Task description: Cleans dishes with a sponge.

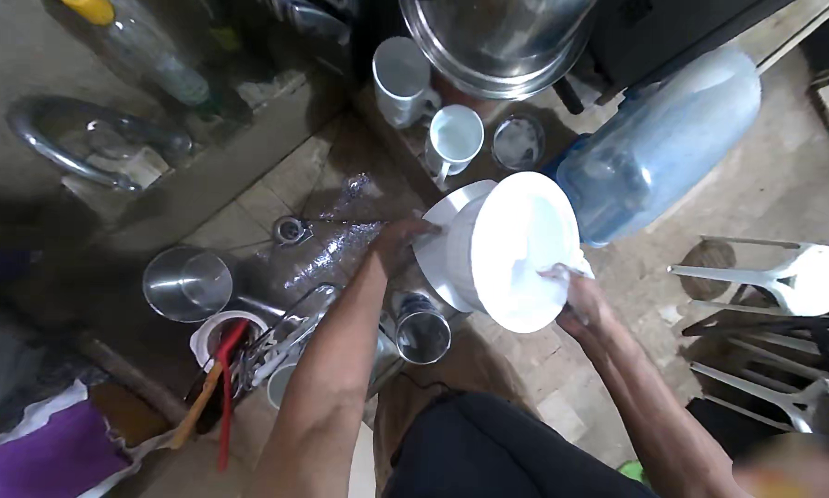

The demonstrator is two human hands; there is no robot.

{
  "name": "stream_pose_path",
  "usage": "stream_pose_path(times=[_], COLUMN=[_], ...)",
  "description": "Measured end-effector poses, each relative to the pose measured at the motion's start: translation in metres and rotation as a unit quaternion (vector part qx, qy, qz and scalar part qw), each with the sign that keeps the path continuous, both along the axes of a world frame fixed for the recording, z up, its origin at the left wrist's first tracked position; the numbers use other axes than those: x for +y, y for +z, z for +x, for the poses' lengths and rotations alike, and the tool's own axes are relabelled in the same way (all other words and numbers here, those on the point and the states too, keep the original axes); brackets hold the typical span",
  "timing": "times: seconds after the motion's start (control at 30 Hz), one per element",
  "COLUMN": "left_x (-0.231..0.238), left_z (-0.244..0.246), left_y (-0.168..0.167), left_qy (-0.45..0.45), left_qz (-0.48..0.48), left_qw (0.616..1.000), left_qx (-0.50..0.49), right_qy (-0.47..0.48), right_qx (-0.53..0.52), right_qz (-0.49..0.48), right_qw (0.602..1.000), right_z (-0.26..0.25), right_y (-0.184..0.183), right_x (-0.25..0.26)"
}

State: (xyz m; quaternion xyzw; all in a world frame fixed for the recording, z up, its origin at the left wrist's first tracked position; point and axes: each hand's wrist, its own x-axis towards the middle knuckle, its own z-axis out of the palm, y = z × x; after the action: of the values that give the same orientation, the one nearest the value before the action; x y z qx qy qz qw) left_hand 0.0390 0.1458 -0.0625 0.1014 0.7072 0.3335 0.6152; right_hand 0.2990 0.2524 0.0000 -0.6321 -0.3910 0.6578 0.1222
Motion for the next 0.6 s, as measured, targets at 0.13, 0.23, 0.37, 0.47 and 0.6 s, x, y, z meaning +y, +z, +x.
stream_pose_path(times=[0.13, 0.23, 0.37, 0.47, 0.6], left_x=[0.001, -0.006, -0.007, -0.005, -0.009], left_z=[-0.007, -0.007, -0.004, 0.0, -0.002], left_y=[-0.042, -0.031, 0.001, 0.013, 0.016], left_qy=[-0.053, -0.017, -0.045, -0.048, -0.004], left_qz=[0.042, 0.045, 0.009, -0.03, -0.053], left_qw=[0.998, 0.998, 0.999, 0.998, 0.998], left_qx=[-0.011, -0.041, -0.02, -0.025, -0.043], right_qy=[0.008, 0.015, 0.039, 0.046, 0.047], right_qx=[-0.008, -0.009, 0.007, 0.024, 0.039], right_qz=[0.003, 0.003, 0.008, 0.009, 0.02], right_qw=[1.0, 1.0, 0.999, 0.999, 0.998], right_z=[0.011, 0.013, 0.019, 0.02, 0.016], right_y=[0.002, 0.005, 0.012, 0.019, 0.028], right_x=[0.004, 0.008, 0.013, 0.013, 0.015])
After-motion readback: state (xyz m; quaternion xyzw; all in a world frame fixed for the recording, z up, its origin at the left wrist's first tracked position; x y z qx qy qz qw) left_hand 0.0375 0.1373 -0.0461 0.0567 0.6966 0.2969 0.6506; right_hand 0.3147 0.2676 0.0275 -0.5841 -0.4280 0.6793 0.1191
